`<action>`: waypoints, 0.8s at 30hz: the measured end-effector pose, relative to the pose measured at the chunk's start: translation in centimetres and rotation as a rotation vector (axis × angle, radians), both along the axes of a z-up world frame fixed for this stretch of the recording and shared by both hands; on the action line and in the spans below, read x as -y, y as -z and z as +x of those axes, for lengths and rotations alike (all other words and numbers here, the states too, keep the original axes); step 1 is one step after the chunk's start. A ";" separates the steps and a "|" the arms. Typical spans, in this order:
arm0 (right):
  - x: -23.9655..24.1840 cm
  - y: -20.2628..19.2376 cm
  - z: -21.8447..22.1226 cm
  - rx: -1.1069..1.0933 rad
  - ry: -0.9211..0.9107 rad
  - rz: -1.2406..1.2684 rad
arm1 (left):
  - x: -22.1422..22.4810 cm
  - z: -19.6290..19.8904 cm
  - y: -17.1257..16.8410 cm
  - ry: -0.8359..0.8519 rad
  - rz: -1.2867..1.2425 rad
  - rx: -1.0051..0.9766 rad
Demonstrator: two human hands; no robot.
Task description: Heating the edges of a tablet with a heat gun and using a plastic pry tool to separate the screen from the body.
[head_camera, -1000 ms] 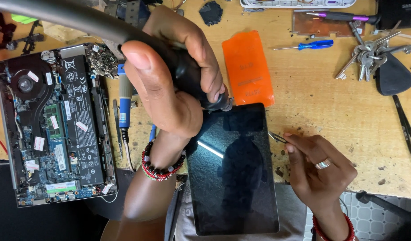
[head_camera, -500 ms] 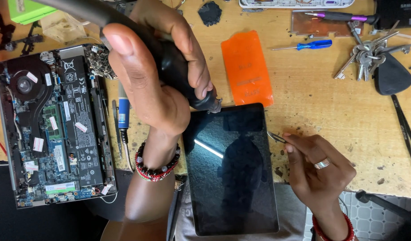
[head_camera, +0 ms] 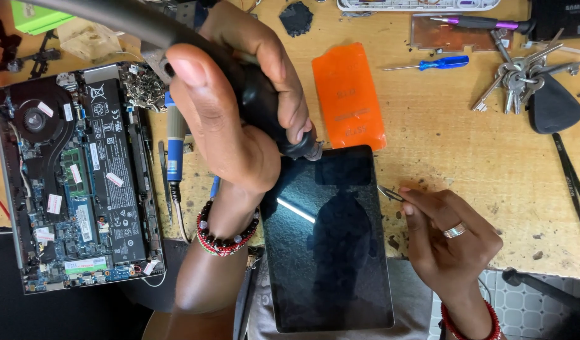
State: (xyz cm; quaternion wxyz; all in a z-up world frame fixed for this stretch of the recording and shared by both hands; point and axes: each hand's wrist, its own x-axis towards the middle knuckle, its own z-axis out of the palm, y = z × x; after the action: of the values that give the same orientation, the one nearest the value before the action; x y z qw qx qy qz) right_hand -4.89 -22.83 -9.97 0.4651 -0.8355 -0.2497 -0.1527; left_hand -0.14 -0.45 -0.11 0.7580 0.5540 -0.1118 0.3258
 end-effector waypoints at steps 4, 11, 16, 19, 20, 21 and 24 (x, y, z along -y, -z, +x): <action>0.0 0.0 0.0 -0.005 -0.003 -0.010 | 0.0 0.1 0.2 0.013 0.002 0.037; 0.1 0.1 0.1 0.015 -0.018 0.013 | 0.3 0.1 0.5 -0.028 -0.017 0.047; 0.1 0.1 0.0 0.001 -0.002 0.007 | 0.5 0.1 0.6 0.034 -0.050 0.045; 0.2 0.3 0.1 0.013 -0.013 0.006 | 0.6 0.1 0.3 0.014 -0.037 0.033; 0.1 0.2 0.0 0.013 -0.013 0.006 | 0.5 0.0 0.2 0.014 -0.037 0.033; 0.1 0.1 0.0 0.009 -0.003 -0.001 | 0.4 -0.1 0.2 -0.011 -0.010 0.027; 0.0 0.0 0.0 0.009 0.001 -0.008 | 0.2 0.0 0.1 -0.022 0.011 0.026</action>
State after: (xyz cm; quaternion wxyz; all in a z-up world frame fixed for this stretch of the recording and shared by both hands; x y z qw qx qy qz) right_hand -4.85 -22.86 -9.98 0.4603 -0.8368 -0.2521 -0.1558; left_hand -0.11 -0.60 -0.22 0.7498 0.5550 -0.1171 0.3408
